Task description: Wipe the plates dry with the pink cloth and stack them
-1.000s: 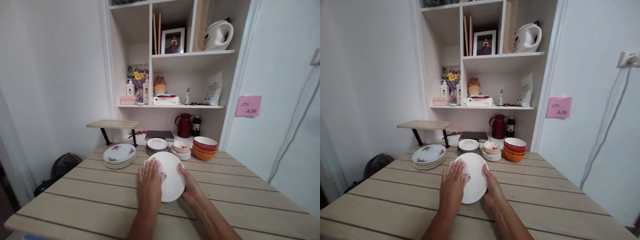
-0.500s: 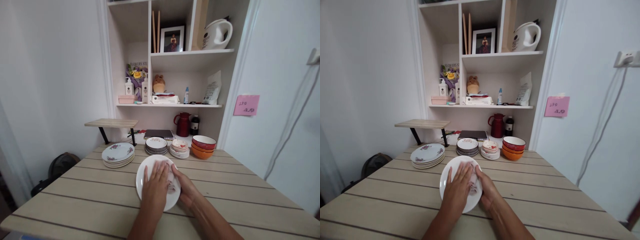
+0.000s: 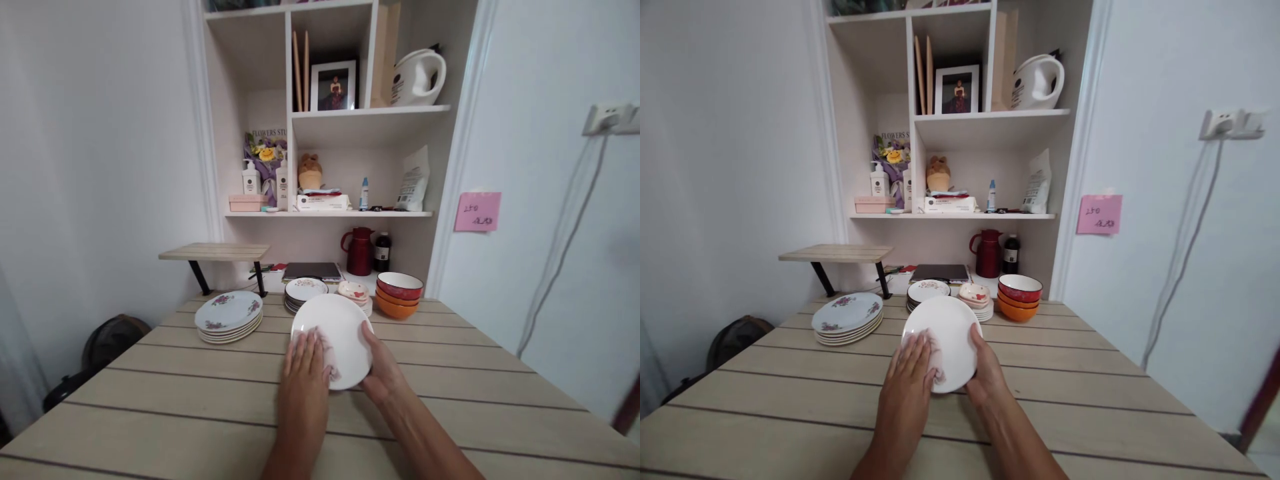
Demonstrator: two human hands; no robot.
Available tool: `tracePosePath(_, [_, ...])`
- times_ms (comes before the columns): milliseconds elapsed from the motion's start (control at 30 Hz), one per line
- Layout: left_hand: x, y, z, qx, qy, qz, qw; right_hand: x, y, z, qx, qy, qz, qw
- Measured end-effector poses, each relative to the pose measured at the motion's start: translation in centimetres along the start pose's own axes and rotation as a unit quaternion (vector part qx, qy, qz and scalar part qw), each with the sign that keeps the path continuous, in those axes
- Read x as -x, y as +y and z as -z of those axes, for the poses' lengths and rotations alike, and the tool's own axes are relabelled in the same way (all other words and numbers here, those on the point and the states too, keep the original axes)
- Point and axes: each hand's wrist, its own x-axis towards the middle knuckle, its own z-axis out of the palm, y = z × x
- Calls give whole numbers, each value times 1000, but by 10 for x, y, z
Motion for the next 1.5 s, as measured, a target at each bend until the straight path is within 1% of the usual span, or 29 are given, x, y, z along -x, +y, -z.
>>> tracePosePath(133, [-1,4,1,38,-18,-25,999,1,4,-2,16,-7,0,1000])
tracePosePath(233, [-3,5,8,60,-46,-22,997,0,11,-1,37,-15,-16,999])
tracePosePath(333, [-6,4,17,66,-57,30,996,-3,21,0,43,-35,-43,997])
tracePosePath(400, [-8,1,20,79,-61,69,993,-5,26,1,36,-46,-48,997])
tracePosePath(500, [-10,-7,19,137,-58,109,983,-8,28,2,28,-23,-54,998])
tracePosePath(567, [-11,-15,15,192,-25,150,969,-9,26,2,26,10,-66,997])
tracePosePath(633, [-11,-25,10,255,39,213,942,-10,23,3,20,36,-75,996])
tracePosePath(700, [-11,-33,5,325,101,300,891,-11,18,5,12,38,-70,997])
tracePosePath(733, [-11,-36,4,367,110,349,855,-11,15,6,10,34,-62,997])
tracePosePath(767, [-11,-37,4,418,101,394,812,-12,13,7,11,25,-53,998])
tracePosePath(800, [-11,-37,5,480,80,433,759,-12,11,9,14,13,-46,999])
tracePosePath(833, [-11,-36,7,554,53,459,692,-12,9,10,15,-1,-40,999])
tracePosePath(867, [-12,-34,10,634,25,470,613,-13,8,11,16,-14,-34,999])
tracePosePath(933, [-14,-28,16,773,-35,451,444,-12,6,13,20,-39,-29,999])
tracePosePath(967, [-15,-25,18,820,-63,430,372,-12,6,12,26,-45,-30,998])
tracePosePath(1000, [-15,-22,20,851,-87,411,317,-11,6,12,35,-42,-34,998])
tracePosePath(1033, [-15,-20,20,868,-103,397,279,-10,7,11,47,-35,-38,998])
tracePosePath(1067, [-14,-19,19,878,-112,389,254,-9,7,10,61,-23,-42,997])
tracePosePath(1100, [-14,-18,18,883,-119,385,240,-9,8,8,75,-11,-44,996])
tracePosePath(1167, [-12,-17,14,885,-132,382,230,-8,9,7,106,1,-34,994])
tracePosePath(1233, [-11,-18,10,886,-139,378,230,-9,8,7,159,18,18,987])
tracePosePath(1267, [-10,-18,8,887,-140,372,235,-9,7,8,201,39,70,976])
tracePosePath(1300, [-10,-18,7,889,-137,363,244,-10,5,9,253,66,143,955])
tracePosePath(1333, [-10,-17,6,889,-134,355,256,-10,2,10,314,94,230,916])
tracePosePath(1367, [-10,-17,5,889,-131,345,270,-9,-1,10,377,119,319,861])
tracePosePath(1400, [-9,-17,5,889,-129,338,282,-7,-4,10,436,136,401,794])
tracePosePath(1433, [-9,-16,4,889,-127,332,290,-5,-7,10,486,146,467,724])
tracePosePath(1467, [-9,-16,5,889,-124,329,294,-2,-8,9,524,152,510,664])
tracePosePath(1500, [-9,-16,5,890,-119,328,294,2,-9,7,555,151,530,623])
